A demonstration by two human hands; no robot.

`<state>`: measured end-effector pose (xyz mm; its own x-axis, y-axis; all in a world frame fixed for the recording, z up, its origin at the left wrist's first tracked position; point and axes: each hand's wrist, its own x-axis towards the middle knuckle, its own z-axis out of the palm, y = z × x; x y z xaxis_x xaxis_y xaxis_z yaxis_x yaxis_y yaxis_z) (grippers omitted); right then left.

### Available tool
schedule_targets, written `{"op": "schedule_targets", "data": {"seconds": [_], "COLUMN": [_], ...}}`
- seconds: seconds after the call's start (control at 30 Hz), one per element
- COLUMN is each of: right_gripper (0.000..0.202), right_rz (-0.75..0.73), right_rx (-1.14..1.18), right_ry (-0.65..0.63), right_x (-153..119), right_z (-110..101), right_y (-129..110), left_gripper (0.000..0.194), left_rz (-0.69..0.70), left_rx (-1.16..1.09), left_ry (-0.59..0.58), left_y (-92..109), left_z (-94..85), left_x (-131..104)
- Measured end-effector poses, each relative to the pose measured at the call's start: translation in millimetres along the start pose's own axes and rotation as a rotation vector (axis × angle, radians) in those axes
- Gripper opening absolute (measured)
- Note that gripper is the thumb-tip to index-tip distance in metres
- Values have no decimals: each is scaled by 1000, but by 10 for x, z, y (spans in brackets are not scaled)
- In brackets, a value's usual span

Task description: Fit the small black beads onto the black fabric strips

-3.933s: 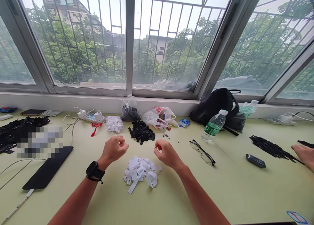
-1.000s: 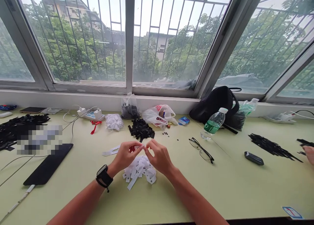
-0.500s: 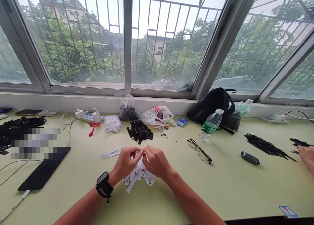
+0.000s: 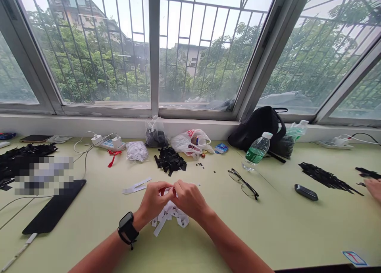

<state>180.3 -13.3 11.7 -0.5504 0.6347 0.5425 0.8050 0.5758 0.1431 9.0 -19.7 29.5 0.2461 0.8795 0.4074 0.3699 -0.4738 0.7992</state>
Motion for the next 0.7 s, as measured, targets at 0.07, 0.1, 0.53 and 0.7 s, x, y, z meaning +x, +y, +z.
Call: {"op": "schedule_targets", "data": {"seconds": [0.07,0.1,0.53,0.7], "right_gripper": [17,17,14,21], "right_rz": [9,16,41,15], "right_rx": [-14,-22,0,-2], "right_ry": [1,0,-124,-144], "right_x": [-6,-8,20,13], "right_z": [22,31,-84,-73], "right_y": [-14,-22,-100,-104], "left_gripper": [22,21,16,18], "left_rz": [-15,-21,-26,-65], "left_rx": [0,4,41,-46], "left_ry": [-8,-9,-27,-44], "left_y": [6,6,-10,18], "left_z": [9,15,31,13], "left_x": [-5,-7,-21,-3]}}
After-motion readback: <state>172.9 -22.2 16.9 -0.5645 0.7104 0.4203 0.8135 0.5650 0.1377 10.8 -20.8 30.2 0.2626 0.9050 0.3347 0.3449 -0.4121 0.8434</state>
